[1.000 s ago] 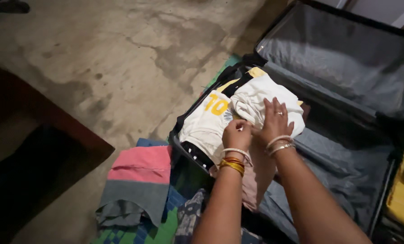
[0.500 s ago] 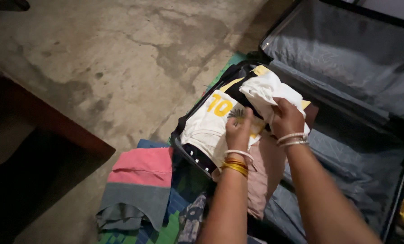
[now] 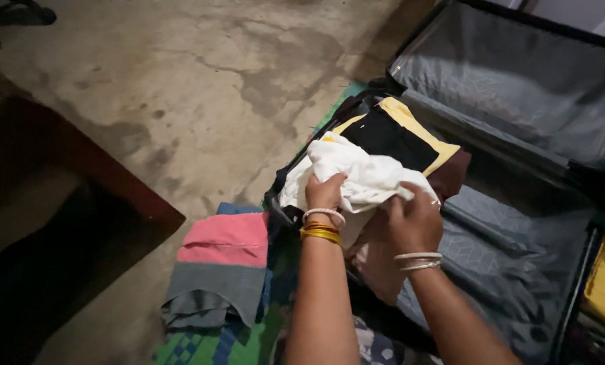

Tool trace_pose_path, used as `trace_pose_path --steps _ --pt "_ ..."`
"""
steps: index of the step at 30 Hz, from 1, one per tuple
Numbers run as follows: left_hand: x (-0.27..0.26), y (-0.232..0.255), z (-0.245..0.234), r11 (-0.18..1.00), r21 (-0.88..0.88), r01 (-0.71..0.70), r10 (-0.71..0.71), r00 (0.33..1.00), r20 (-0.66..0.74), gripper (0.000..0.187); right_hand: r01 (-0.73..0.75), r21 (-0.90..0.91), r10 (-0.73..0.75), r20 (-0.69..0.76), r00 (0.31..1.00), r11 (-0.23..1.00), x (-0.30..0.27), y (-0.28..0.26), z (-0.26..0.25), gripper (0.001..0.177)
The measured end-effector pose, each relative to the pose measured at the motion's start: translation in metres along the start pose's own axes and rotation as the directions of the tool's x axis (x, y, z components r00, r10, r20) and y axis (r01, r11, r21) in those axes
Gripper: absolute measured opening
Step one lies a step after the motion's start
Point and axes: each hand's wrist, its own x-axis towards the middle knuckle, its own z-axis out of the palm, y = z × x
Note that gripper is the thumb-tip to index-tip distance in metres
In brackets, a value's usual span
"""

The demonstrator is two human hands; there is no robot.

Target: The person unpacks a suitcase by removing folded clothes and a paper bag one by one and placing them on the floor. The suitcase is opened, items are taken out, and the empty interior is briefly shown.

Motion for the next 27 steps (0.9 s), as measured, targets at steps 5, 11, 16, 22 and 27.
trace_pose_path --steps 5,11,16,22,27 --pt "-0.002 0.021 -0.015 0.979 -0.056 -0.194 0.198 0.976 0.092 0.057 -0.743 0.438 0.519 0.533 0.668 0.506 0.0 -0.029 0.012 0.062" --pt "0.001 0.074 -0.07 0.95 0.204 -0.236 0.224 0.971 0.078 0.058 -0.672 0.731 0.446 0.565 0.694 0.119 0.048 -0.1 0.035 0.092" --pt "0.039 0.102 -0.126 0.933 0.089 -0.349 0.348 0.937 0.017 0.068 -0.525 0.695 -0.05 0.624 0.78 0.491 0.08 -0.107 0.103 0.068" --pt "0.075 0.12 -0.155 0.779 0.553 -0.295 0.441 0.885 -0.149 0.06 0.11 0.634 -0.399 0.334 0.854 0.765 0.103 -0.144 0.164 0.064" --pt "0.123 0.115 -0.166 0.826 0.45 -0.34 0.495 0.819 -0.289 0.069 0.002 0.623 -0.377 0.47 0.798 0.782 0.118 -0.182 0.16 0.08"
